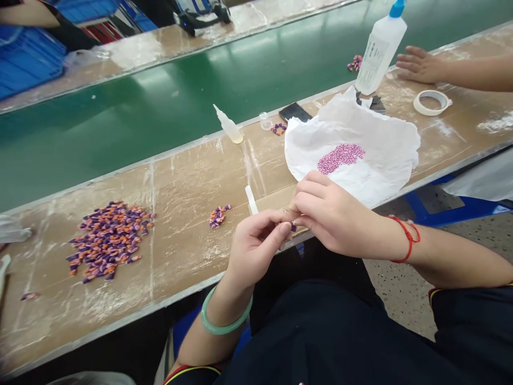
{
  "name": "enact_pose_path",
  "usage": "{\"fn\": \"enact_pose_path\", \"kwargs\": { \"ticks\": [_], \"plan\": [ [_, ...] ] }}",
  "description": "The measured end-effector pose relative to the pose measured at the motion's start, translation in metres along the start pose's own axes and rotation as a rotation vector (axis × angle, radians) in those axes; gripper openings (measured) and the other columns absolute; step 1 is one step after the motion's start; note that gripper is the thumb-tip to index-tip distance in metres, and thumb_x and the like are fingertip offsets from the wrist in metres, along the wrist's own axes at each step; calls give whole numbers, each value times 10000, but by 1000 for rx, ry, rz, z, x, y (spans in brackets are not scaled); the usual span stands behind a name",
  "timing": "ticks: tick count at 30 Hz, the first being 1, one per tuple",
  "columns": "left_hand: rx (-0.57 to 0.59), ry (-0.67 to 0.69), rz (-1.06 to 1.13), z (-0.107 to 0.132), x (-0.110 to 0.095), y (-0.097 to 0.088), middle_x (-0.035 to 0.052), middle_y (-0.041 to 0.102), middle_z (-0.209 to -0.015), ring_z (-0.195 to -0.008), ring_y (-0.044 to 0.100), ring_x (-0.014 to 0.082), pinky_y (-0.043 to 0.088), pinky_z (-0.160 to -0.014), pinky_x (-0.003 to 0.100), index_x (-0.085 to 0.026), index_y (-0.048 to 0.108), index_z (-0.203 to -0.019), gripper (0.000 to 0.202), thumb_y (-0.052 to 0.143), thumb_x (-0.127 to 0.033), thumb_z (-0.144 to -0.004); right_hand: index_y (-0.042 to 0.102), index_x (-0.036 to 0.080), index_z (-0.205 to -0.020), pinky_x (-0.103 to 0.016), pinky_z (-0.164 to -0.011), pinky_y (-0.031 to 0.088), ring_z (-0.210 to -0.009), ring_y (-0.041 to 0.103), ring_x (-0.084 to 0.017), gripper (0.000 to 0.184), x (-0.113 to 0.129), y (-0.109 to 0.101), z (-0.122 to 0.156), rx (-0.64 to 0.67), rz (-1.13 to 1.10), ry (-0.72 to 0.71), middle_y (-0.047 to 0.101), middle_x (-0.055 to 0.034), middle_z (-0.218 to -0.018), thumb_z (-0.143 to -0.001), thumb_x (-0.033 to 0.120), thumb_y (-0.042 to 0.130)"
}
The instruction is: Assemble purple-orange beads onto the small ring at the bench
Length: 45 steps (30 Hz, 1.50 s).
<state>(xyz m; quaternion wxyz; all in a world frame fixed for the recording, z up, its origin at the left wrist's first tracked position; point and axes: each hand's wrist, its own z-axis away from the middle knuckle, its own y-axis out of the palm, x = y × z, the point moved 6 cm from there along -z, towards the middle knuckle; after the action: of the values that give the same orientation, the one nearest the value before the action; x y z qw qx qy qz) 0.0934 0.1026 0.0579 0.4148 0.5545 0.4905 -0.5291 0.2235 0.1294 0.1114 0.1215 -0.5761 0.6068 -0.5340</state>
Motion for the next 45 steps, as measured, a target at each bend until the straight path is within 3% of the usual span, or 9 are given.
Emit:
{"fn": "enact_pose_path", "kwargs": {
  "ticks": [10, 16, 20, 23, 26, 32, 38, 40, 45],
  "plan": [
    [-82, -10, -77, -1, 6, 3, 4, 588, -612, -537, 481, 96, 392, -516, 214, -147, 637, -709, 166, 602, -240, -842, 469, 170, -760, -314, -641, 374, -761, 442, -185, 199, 5, 9, 4, -49, 25, 53, 506, -45, -759, -895, 24, 457],
    [-207, 135, -231, 2, 1, -6, 1, 571, -575, -509, 466, 109, 396, -501, 242, -183, 603, -655, 144, 597, -217, -795, 514, 183, -822, -288, -623, 417, -725, 510, -168, 144, 8, 7, -2, -159, -13, 77, 569, -34, -767, -918, 77, 492],
    [-245, 235, -343, 8, -8, -10, 5, 574, -576, -517, 482, 120, 400, -515, 257, -190, 607, -654, 124, 598, -190, -778, 554, 174, -851, -280, -609, 407, -699, 517, -160, 151, 13, 8, -3, -109, -3, 41, 582, -36, -764, -950, 114, 458],
    [-213, 231, -357, 9, -10, -9, 7, 580, -582, -522, 486, 119, 393, -521, 258, -187, 621, -661, 114, 592, -180, -771, 569, 160, -851, -282, -603, 376, -705, 483, -165, 196, 18, 11, -2, -41, 68, -40, 565, -38, -757, -938, 76, 414],
    [-176, 159, -256, 10, -9, -9, 17, 591, -605, -549, 495, 121, 396, -541, 260, -177, 622, -665, 129, 614, -225, -784, 582, 146, -863, -284, -586, 342, -682, 436, -162, 208, 25, 10, -1, -16, 168, -125, 541, -33, -739, -912, 39, 410],
    [54, -141, 271, 11, 8, -2, -15, 506, -538, -477, 398, 81, 317, -472, 229, -156, 592, -717, 389, 700, -521, -802, 569, 147, -847, -284, -594, 356, -666, 426, -160, 203, 38, 2, 3, -157, 241, -345, 549, -33, -703, -956, 71, 416],
    [38, -134, 257, 12, 8, -3, -11, 524, -542, -478, 402, 74, 335, -475, 220, -161, 574, -684, 423, 726, -546, -770, 573, 175, -928, -319, -697, 440, -789, 581, -184, 210, 37, 4, 5, -187, 306, -494, 672, -64, -831, -1001, 124, 383],
    [-33, -49, 121, 13, -1, -8, 1, 554, -567, -495, 425, 83, 347, -477, 222, -166, 578, -672, 349, 692, -470, -802, 573, 177, -939, -301, -698, 459, -788, 590, -172, 176, 33, 3, 2, -183, 173, -427, 672, -57, -825, -993, 131, 412],
    [-185, 294, -341, 18, -39, -20, 4, 622, -593, -514, 490, 93, 398, -509, 222, -178, 622, -666, 142, 594, -192, -805, 586, 171, -885, -207, -648, 471, -690, 586, -99, 73, 16, 3, -10, -91, -289, 27, 654, -4, -781, -936, 145, 540]
  ]
}}
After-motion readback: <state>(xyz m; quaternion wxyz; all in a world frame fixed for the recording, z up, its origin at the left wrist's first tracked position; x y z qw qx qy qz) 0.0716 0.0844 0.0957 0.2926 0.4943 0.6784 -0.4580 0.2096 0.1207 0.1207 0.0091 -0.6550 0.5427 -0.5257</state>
